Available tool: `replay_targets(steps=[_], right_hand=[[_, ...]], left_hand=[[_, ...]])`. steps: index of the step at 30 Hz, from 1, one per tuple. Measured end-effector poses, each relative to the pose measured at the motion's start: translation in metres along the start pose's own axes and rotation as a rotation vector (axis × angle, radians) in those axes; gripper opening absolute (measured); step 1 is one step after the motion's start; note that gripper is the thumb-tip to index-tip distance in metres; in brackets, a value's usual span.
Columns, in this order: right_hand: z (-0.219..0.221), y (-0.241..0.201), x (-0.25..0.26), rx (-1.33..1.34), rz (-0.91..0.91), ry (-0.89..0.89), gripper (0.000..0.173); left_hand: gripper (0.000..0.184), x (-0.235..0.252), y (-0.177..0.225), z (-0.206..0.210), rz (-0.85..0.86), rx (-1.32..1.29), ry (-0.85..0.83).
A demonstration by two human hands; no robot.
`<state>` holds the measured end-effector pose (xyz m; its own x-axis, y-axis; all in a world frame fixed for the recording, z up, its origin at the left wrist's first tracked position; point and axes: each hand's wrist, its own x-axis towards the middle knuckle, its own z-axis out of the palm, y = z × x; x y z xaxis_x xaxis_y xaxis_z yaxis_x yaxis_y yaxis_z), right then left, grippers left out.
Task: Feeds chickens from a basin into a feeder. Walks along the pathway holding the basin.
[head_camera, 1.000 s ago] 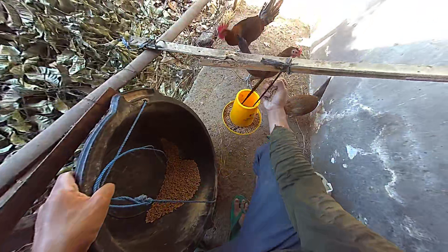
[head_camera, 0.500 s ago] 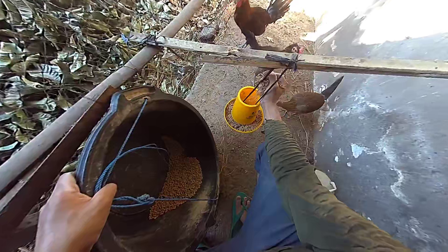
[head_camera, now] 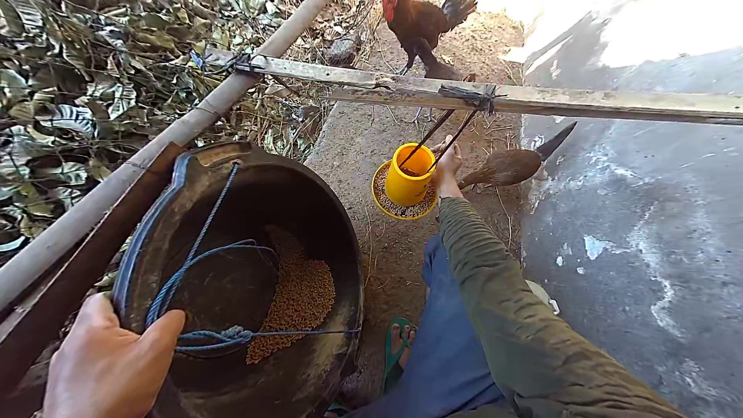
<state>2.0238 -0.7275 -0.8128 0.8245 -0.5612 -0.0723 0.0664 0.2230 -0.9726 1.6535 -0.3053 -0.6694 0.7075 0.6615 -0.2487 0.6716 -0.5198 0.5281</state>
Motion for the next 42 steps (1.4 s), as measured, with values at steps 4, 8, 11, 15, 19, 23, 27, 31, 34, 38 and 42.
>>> replay_targets(steps=[4,8,11,15,19,23,27,31,34,38,42], right_hand=[[-0.007,0.000,-0.009,-0.072,-0.033,0.000,0.034],[-0.026,-0.024,-0.075,-0.265,-0.008,-0.019,0.046],[-0.030,-0.004,-0.084,-0.245,-0.040,0.013,0.048],[-0.046,0.009,-0.087,-0.405,-0.042,-0.089,0.059],[-0.056,-0.008,-0.144,-0.485,-0.148,-0.047,0.051],[-0.050,0.012,-0.267,-0.807,-0.193,-0.568,0.029],[-0.012,0.123,-0.313,-1.197,0.102,-1.461,0.058],[-0.006,0.210,-0.345,-1.316,-0.087,-1.832,0.114],[-0.013,0.213,-0.386,-1.362,-0.112,-1.884,0.121],[-0.016,0.208,-0.406,-1.230,0.001,-1.889,0.078],[-0.004,0.191,-0.398,-1.168,0.158,-1.966,0.058]], left_hand=[[0.059,-0.002,0.002,-0.001,-0.012,-0.011,-0.006],[0.060,0.001,-0.003,0.002,-0.023,-0.018,0.006],[0.060,-0.002,0.003,0.002,-0.033,-0.025,0.006],[0.051,-0.011,0.021,0.000,-0.097,-0.054,-0.001],[0.043,-0.016,0.031,-0.004,-0.128,-0.027,-0.012],[0.039,-0.019,0.027,-0.002,-0.085,-0.056,-0.016],[0.036,-0.023,0.023,-0.002,-0.056,-0.059,-0.012],[0.035,-0.015,0.022,-0.004,-0.053,-0.020,-0.014],[0.038,-0.013,0.016,-0.002,-0.075,-0.019,-0.036],[0.036,-0.013,0.018,-0.002,-0.099,-0.033,-0.011],[0.038,-0.012,0.014,-0.001,-0.095,-0.048,0.003]])
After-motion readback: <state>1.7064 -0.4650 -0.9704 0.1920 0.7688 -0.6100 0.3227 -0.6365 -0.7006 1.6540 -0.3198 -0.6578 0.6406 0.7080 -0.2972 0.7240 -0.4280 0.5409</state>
